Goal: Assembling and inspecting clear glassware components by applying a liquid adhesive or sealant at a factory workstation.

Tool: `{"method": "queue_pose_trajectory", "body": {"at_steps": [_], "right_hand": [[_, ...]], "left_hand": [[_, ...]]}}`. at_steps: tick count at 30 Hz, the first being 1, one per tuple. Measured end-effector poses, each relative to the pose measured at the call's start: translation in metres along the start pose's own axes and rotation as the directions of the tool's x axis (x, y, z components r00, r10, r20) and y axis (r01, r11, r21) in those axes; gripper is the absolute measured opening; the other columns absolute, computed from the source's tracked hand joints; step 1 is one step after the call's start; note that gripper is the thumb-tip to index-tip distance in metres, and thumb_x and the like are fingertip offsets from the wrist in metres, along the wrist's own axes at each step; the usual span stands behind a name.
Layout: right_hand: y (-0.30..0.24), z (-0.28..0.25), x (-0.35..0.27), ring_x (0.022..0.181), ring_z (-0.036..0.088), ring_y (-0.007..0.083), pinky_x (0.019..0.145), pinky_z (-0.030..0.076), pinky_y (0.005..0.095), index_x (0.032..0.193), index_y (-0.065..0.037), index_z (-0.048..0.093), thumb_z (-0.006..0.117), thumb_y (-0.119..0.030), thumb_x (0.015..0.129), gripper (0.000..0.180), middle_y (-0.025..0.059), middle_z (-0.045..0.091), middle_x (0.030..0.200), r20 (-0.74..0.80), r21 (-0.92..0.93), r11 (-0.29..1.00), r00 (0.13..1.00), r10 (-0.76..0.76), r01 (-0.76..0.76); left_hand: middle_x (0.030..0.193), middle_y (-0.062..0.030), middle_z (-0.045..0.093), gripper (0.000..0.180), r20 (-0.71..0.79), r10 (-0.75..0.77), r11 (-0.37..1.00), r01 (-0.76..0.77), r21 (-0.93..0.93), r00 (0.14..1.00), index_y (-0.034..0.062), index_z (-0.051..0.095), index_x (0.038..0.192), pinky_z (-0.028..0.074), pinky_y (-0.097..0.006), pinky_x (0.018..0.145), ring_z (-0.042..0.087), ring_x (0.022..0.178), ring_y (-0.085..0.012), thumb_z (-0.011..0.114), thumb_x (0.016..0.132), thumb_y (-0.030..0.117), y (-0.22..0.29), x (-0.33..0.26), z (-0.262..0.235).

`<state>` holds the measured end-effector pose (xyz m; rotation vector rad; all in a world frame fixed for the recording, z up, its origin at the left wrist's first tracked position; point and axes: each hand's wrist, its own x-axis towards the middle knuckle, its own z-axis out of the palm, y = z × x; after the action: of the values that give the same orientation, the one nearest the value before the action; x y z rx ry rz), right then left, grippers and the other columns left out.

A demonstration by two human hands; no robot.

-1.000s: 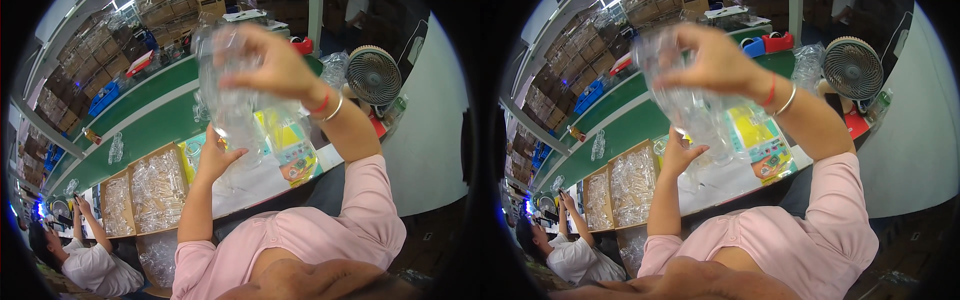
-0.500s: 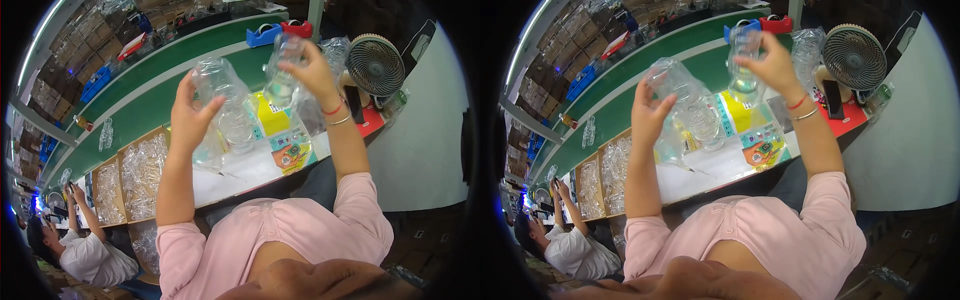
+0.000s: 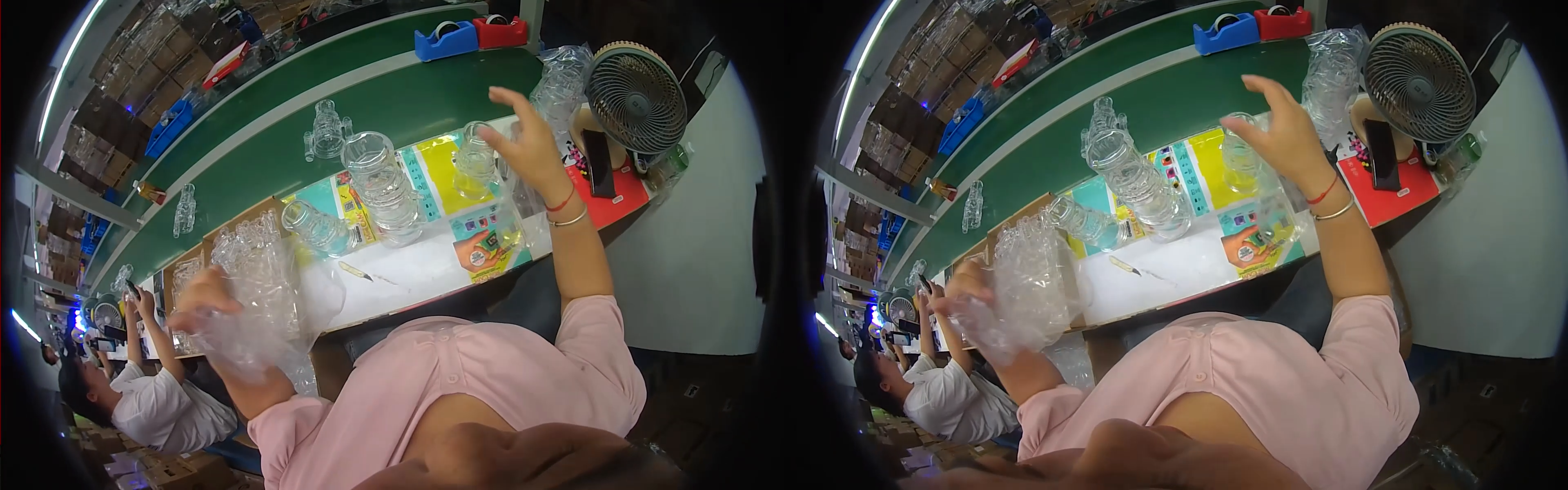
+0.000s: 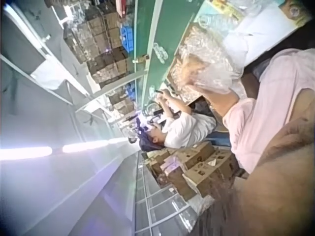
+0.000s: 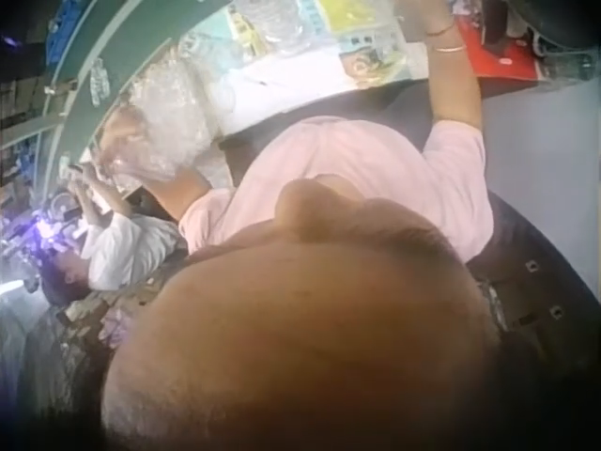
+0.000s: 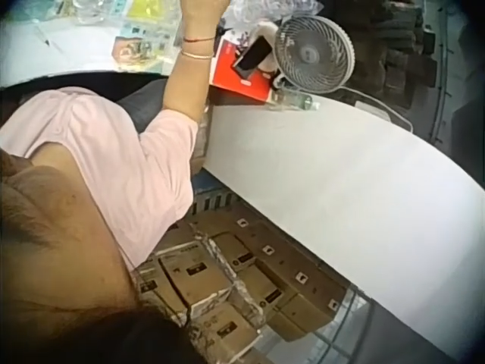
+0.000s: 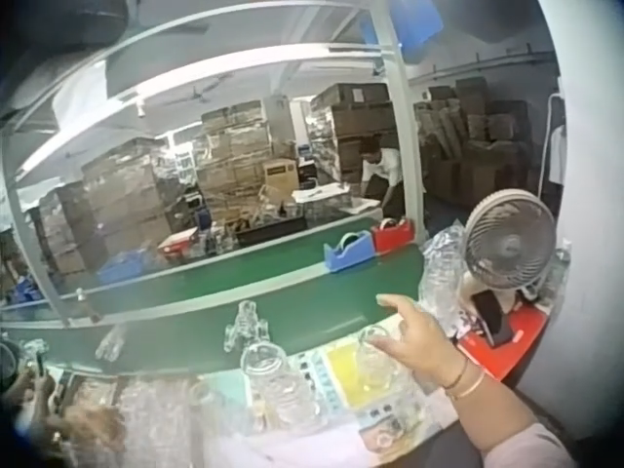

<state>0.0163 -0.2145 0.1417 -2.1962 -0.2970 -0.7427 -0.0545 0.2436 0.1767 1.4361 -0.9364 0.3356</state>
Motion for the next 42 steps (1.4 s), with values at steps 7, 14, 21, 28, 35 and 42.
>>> {"method": "queue_pose_trajectory", "body": {"at_steps": [7, 14, 21, 28, 35, 42], "right_hand": [[-0.082, 0.049, 0.019, 0.104, 0.056, 0.0247, 0.088, 0.043, 0.0299, 0.123, -0.008, 0.046, 0.074, -0.032, 0.068, 0.066, 0.0123, 0.058, 0.112, 0.082, 0.136, 0.916, 0.917, -0.39, 0.378], [-0.122, 0.024, 0.069, 0.085, 0.062, 0.0289, 0.075, 0.049, 0.0346, 0.111, -0.007, 0.055, 0.073, -0.029, 0.066, 0.053, 0.0129, 0.062, 0.096, 0.114, 0.2, 0.864, 0.864, -0.49, 0.463], [-0.149, -0.048, 0.102, 0.089, 0.058, 0.011, 0.077, 0.048, 0.0211, 0.113, 0.006, 0.048, 0.07, -0.026, 0.079, 0.051, 0.0094, 0.06, 0.099, -0.187, 0.696, 0.571, 0.877, -0.442, 0.436], [-0.146, -0.023, 0.082, 0.084, 0.055, 0.0062, 0.072, 0.044, 0.0175, 0.114, 0.003, 0.049, 0.068, -0.029, 0.081, 0.051, 0.0038, 0.059, 0.096, -0.125, 0.767, 0.534, 0.899, -0.421, 0.356], [-0.096, 0.023, 0.093, 0.086, 0.056, 0.0176, 0.076, 0.045, 0.0291, 0.109, -0.001, 0.052, 0.07, -0.021, 0.073, 0.045, 0.0082, 0.058, 0.093, -0.11, 0.259, 0.928, 0.963, -0.246, 0.267], [-0.03, 0.1, 0.054, 0.084, 0.061, 0.031, 0.075, 0.049, 0.0361, 0.109, -0.007, 0.055, 0.07, -0.029, 0.069, 0.048, 0.0137, 0.06, 0.1, 0.054, -0.273, 0.926, 0.965, -0.255, 0.26]], "left_hand": [[0.056, -0.0031, 0.046, 0.03, -0.25, -0.071, 0.995, 0.05, -0.089, 0.966, 0.0062, 0.041, 0.058, 0.047, -0.042, 0.071, 0.05, 0.07, -0.02, 0.061, 0.078, 0.014, -0.031, -0.009, 0.083], [0.113, -0.0123, 0.052, 0.041, -0.126, -0.456, 0.881, 0.467, 0.076, 0.881, 0.0025, 0.051, 0.105, 0.047, -0.021, 0.068, 0.053, 0.093, -0.0127, 0.063, 0.067, -0.007, -0.045, -0.013, 0.107], [0.13, -0.0151, 0.043, 0.077, -0.239, -0.386, 0.854, 0.443, 0.273, 0.891, 0.0059, 0.044, 0.127, 0.045, -0.026, 0.077, 0.047, 0.113, -0.0195, 0.078, 0.059, 0.008, -0.072, 0.041, 0.145], [0.129, -0.0167, 0.044, 0.082, -0.117, -0.192, 0.898, 0.222, 0.38, 0.974, 0.0075, 0.042, 0.131, 0.045, -0.034, 0.087, 0.049, 0.113, -0.0249, 0.081, 0.059, 0.017, -0.074, 0.073, 0.153], [0.1, -0.012, 0.064, 0.025, -0.148, -0.34, 0.732, 0.36, 0.579, 0.929, -0.0003, 0.058, 0.098, 0.046, -0.029, 0.074, 0.059, 0.087, -0.016, 0.067, 0.077, 0.011, -0.096, 0.062, 0.127], [0.077, -0.0067, 0.059, 0.022, -0.631, -0.021, 0.953, 0.207, 0.223, 0.776, 0.004, 0.048, 0.106, 0.036, -0.018, 0.047, 0.049, 0.056, -0.006, 0.056, 0.086, 0.009, 0.013, 0.037, 0.048]]}}
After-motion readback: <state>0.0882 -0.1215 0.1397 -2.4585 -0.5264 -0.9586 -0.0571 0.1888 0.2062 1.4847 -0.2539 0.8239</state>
